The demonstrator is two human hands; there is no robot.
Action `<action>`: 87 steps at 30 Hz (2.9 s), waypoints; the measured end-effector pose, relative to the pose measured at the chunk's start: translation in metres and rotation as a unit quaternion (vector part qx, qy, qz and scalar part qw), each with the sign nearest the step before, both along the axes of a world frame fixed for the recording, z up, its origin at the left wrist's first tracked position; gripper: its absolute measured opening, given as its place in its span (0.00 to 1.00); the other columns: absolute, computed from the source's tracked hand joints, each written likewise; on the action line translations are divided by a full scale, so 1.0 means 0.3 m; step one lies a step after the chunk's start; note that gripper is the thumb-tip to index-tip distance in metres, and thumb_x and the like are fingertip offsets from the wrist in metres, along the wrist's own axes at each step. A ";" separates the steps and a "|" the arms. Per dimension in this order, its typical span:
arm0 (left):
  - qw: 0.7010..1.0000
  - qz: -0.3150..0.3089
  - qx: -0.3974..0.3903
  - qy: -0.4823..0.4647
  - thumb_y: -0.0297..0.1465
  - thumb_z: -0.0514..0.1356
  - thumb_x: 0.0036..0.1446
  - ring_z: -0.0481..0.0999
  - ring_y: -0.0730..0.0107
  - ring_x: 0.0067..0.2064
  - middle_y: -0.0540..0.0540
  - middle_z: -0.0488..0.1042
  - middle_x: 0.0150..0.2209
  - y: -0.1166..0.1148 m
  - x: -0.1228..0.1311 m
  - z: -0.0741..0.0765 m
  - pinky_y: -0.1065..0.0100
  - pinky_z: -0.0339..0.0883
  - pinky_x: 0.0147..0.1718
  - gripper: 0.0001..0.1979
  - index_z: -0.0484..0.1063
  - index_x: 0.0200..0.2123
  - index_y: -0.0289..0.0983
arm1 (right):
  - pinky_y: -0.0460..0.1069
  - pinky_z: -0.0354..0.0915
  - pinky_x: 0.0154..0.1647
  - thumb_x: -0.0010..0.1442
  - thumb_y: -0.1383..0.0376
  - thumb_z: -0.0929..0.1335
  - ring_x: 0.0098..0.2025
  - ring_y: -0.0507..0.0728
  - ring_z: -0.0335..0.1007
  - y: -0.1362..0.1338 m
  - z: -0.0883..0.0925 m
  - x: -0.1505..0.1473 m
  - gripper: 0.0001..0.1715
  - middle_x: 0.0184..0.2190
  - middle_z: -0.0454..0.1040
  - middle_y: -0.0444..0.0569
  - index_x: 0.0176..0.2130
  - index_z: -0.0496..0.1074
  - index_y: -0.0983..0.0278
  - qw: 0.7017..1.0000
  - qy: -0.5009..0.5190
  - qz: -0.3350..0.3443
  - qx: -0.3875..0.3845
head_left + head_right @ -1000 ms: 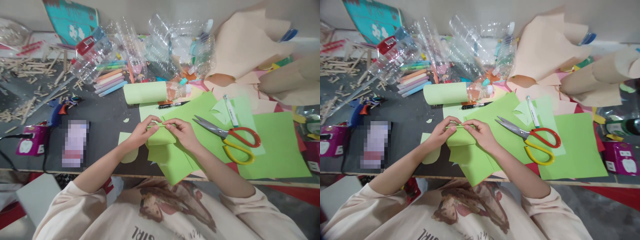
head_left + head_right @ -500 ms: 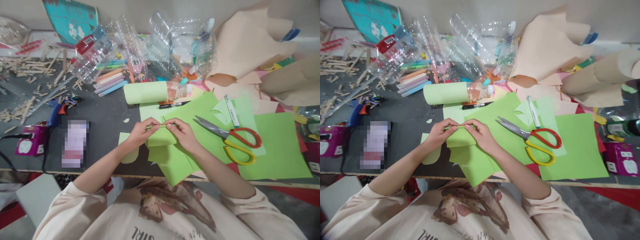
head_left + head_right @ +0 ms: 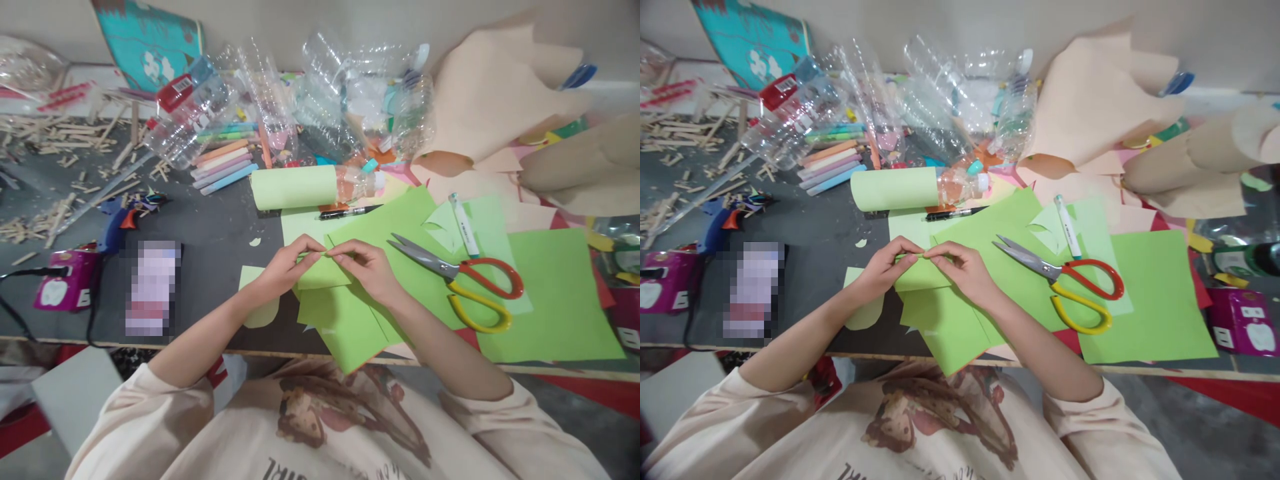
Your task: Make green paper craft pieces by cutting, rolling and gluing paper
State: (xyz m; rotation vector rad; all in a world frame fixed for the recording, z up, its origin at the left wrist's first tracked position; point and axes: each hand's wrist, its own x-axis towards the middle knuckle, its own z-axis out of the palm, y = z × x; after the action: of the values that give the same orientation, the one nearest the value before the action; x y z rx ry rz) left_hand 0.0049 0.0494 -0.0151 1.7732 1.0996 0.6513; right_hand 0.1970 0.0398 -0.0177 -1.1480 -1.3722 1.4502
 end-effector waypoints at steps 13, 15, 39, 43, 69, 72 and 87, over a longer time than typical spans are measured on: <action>0.997 -0.020 0.066 0.024 0.40 0.48 0.66 0.75 0.70 0.39 0.45 0.75 0.38 -0.017 -0.003 -0.012 0.71 0.67 0.39 0.15 0.69 0.41 0.38 | 0.49 0.64 0.37 0.59 0.44 0.65 0.34 0.54 0.68 0.007 0.022 -0.005 0.24 0.29 0.72 0.45 0.33 0.70 0.62 0.997 -0.043 0.066 -0.009; 0.998 -0.020 0.052 0.023 0.41 0.49 0.66 0.74 0.71 0.38 0.46 0.75 0.38 -0.016 -0.003 -0.011 0.71 0.66 0.38 0.15 0.69 0.43 0.38 | 0.49 0.64 0.37 0.60 0.48 0.65 0.34 0.54 0.69 0.007 0.021 -0.004 0.20 0.29 0.72 0.44 0.33 0.70 0.62 0.997 -0.049 0.065 -0.001; 0.999 -0.027 0.037 0.013 0.33 0.50 0.64 0.77 0.72 0.40 0.46 0.76 0.39 -0.022 0.001 -0.013 0.72 0.68 0.39 0.07 0.65 0.43 0.39 | 0.47 0.69 0.23 0.55 0.48 0.69 0.20 0.47 0.56 -0.004 0.030 -0.001 0.21 0.30 0.69 0.42 0.35 0.72 0.63 0.988 -0.026 0.083 -0.124; 0.999 -0.003 0.020 0.028 0.35 0.52 0.63 0.77 0.71 0.41 0.46 0.77 0.39 -0.018 0.006 -0.003 0.72 0.68 0.38 0.08 0.66 0.42 0.39 | 0.48 0.73 0.23 0.54 0.48 0.70 0.18 0.45 0.53 -0.003 0.034 -0.002 0.20 0.26 0.66 0.40 0.33 0.72 0.63 0.987 -0.016 0.083 -0.135; 0.988 0.056 -0.137 -0.051 0.48 0.56 0.57 0.77 0.72 0.28 0.47 0.76 0.35 -0.004 0.004 0.007 0.73 0.69 0.25 0.19 0.70 0.39 0.37 | 0.44 0.60 0.16 0.51 0.44 0.71 0.18 0.50 0.69 0.011 0.005 0.019 0.25 0.17 0.70 0.40 0.32 0.72 0.64 0.990 0.002 0.051 -0.130; 0.983 0.054 -0.158 -0.072 0.51 0.54 0.58 0.77 0.75 0.25 0.48 0.75 0.37 -0.004 0.005 0.009 0.73 0.71 0.27 0.22 0.69 0.37 0.37 | 0.45 0.62 0.16 0.50 0.45 0.72 0.18 0.50 0.69 0.011 0.009 0.016 0.25 0.18 0.71 0.41 0.32 0.72 0.64 0.991 0.005 0.043 -0.125; 0.985 0.025 -0.157 -0.071 0.51 0.54 0.59 0.78 0.71 0.25 0.50 0.76 0.26 -0.001 0.007 0.016 0.71 0.70 0.28 0.23 0.71 0.40 0.37 | 0.46 0.69 0.20 0.51 0.48 0.72 0.21 0.50 0.73 0.005 0.012 0.013 0.21 0.27 0.74 0.43 0.31 0.73 0.63 0.997 -0.006 0.018 -0.070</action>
State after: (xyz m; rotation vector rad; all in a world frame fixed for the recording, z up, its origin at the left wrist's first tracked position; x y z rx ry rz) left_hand 0.0069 0.0491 -0.0103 1.4136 1.0862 0.5890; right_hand 0.2010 0.0413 -0.0140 -1.2272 -1.3240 1.5877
